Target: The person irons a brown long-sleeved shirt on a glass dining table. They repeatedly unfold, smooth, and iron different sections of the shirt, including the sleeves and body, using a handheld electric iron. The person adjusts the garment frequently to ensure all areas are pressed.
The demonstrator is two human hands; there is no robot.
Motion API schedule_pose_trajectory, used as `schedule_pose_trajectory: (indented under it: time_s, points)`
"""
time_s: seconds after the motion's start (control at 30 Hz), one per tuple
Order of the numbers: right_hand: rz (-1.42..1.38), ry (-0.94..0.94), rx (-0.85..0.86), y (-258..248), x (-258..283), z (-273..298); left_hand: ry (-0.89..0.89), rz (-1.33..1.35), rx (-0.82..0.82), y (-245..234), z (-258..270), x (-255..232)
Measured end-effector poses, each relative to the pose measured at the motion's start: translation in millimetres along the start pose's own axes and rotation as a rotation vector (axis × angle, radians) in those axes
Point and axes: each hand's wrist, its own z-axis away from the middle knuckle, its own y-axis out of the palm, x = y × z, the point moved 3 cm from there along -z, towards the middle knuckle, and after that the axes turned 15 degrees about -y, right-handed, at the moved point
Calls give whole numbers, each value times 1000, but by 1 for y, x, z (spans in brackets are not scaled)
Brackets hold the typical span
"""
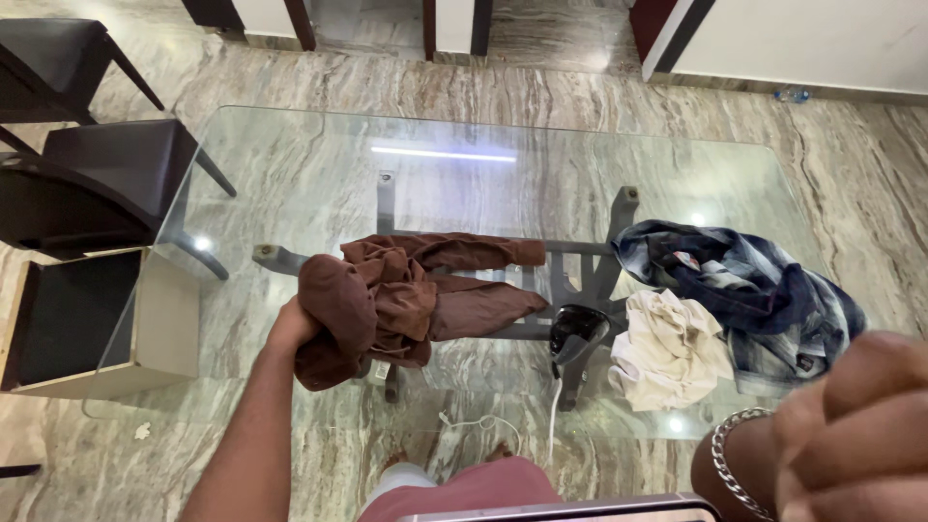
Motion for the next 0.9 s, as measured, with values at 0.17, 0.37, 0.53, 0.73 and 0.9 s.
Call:
schedule_pose_trajectory:
  time_s: [0.17,0.37,0.53,0.73,0.9]
  points:
    - [268,135,-505,48,-60,49,133,69,146,-14,18,-19]
    - [196,891,-232,168,-175,106,327,60,353,-25,46,-51]
    - [114,1136,17,260,-219,181,669,-135,344,-38,88,-85]
    - [-10,1272,158,348,-230,230,703,52,564,-51,120,-96]
    - [71,1283,437,401,-222,192,775,108,541,-50,120,-94]
